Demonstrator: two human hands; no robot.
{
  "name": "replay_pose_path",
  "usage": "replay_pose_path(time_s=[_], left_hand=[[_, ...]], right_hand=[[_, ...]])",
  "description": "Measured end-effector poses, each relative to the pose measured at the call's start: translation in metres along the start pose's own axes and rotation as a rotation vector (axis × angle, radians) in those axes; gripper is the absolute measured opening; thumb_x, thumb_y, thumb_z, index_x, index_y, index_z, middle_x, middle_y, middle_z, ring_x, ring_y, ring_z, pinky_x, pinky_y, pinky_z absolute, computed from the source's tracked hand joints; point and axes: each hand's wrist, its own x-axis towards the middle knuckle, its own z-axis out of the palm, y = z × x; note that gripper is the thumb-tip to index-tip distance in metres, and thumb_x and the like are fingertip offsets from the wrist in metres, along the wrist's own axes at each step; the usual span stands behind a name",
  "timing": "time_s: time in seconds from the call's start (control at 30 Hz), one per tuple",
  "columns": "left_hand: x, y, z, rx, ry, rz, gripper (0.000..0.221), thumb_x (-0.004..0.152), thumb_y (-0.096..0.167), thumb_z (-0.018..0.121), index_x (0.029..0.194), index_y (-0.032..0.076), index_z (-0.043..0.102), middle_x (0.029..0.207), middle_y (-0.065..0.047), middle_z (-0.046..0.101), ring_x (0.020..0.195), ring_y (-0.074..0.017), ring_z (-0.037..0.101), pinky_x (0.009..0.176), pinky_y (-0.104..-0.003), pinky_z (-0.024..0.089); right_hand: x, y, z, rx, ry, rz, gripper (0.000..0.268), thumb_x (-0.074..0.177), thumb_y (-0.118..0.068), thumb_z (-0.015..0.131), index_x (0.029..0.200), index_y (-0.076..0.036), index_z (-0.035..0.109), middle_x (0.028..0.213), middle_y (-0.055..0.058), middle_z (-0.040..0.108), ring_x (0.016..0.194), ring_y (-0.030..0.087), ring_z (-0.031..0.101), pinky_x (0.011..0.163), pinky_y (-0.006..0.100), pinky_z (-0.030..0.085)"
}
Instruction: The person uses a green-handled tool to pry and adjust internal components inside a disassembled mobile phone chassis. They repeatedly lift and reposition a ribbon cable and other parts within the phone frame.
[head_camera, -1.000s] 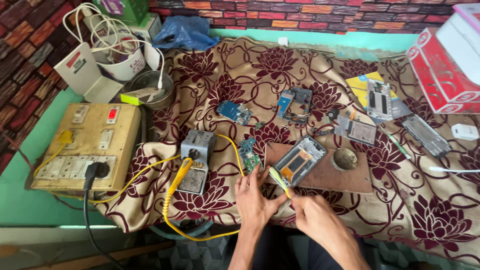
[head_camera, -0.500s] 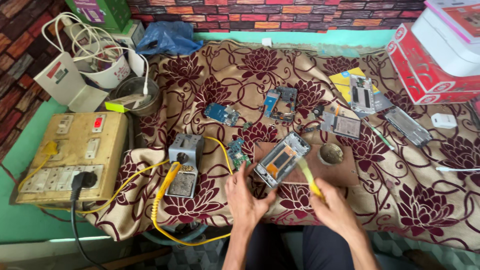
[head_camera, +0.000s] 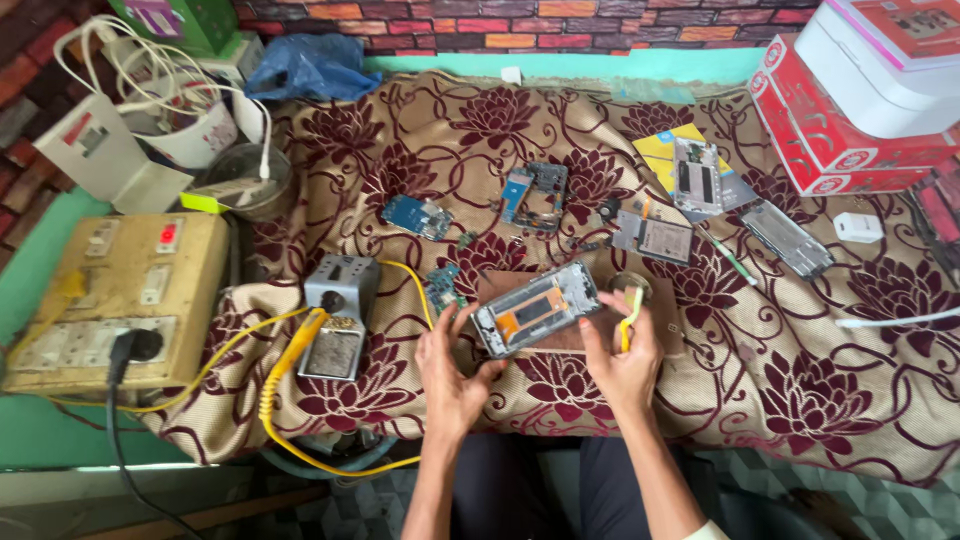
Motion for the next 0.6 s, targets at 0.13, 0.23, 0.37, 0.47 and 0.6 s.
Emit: replay_pose_path(time_s=[0.13,0.23,0.37,0.47,0.6], left_hand=[[-0.001,0.0,0.001,-0.007,-0.026,0.022,0.096,0.062,0.007,0.091,0.145,0.006,0.043,0.141,0.0,0.066,0.132,-0.0243,0.056,0.119,-0.046,0.024],[-0.004,-0.002,0.0,-0.017,-0.075,-0.036,0.094,0.063,0.008,0.088,0.146,0.008,0.044,0.14,0.001,0.067,0.128,-0.023,0.062,0.119,-0.045,0.026],[-0.006,-0.007,0.001,-0.014,-0.056,0.004,0.096,0.065,0.008,0.088,0.15,0.006,0.042,0.138,-0.004,0.067,0.132,-0.0293,0.055,0.118,-0.046,0.024],[-0.007,-0.01,0.003,-0.026,-0.019,-0.011,0.094,0.069,0.009,0.089,0.152,0.006,0.044,0.133,-0.005,0.071,0.136,-0.0311,0.051,0.119,-0.045,0.026],[-0.007,-0.005,0.0,-0.097,-0.048,-0.064,0.094,0.068,0.002,0.091,0.151,0.004,0.045,0.119,-0.008,0.08,0.125,-0.0244,0.061,0.116,-0.046,0.032]], right_hand=[[0.003,0.003,-0.001,0.056,-0.015,-0.17,0.061,0.084,-0.009,0.078,0.137,0.009,0.056,0.126,0.024,0.069,0.113,0.028,0.071,0.098,0.036,0.056],[0.002,0.006,0.003,0.118,-0.053,-0.185,0.057,0.09,-0.01,0.076,0.139,0.009,0.056,0.126,0.025,0.07,0.116,0.03,0.07,0.099,0.037,0.056],[0.001,0.017,0.0,0.084,-0.073,-0.079,0.043,0.096,-0.012,0.072,0.134,0.006,0.064,0.111,0.022,0.076,0.102,0.024,0.074,0.087,0.034,0.058],[0.0,0.027,0.002,0.125,-0.086,-0.043,0.04,0.099,-0.013,0.068,0.135,0.004,0.065,0.11,0.02,0.076,0.097,0.02,0.074,0.083,0.031,0.058],[-0.003,0.032,0.002,0.169,-0.083,-0.037,0.04,0.101,-0.013,0.068,0.136,0.004,0.064,0.108,0.019,0.076,0.093,0.016,0.072,0.081,0.028,0.057]])
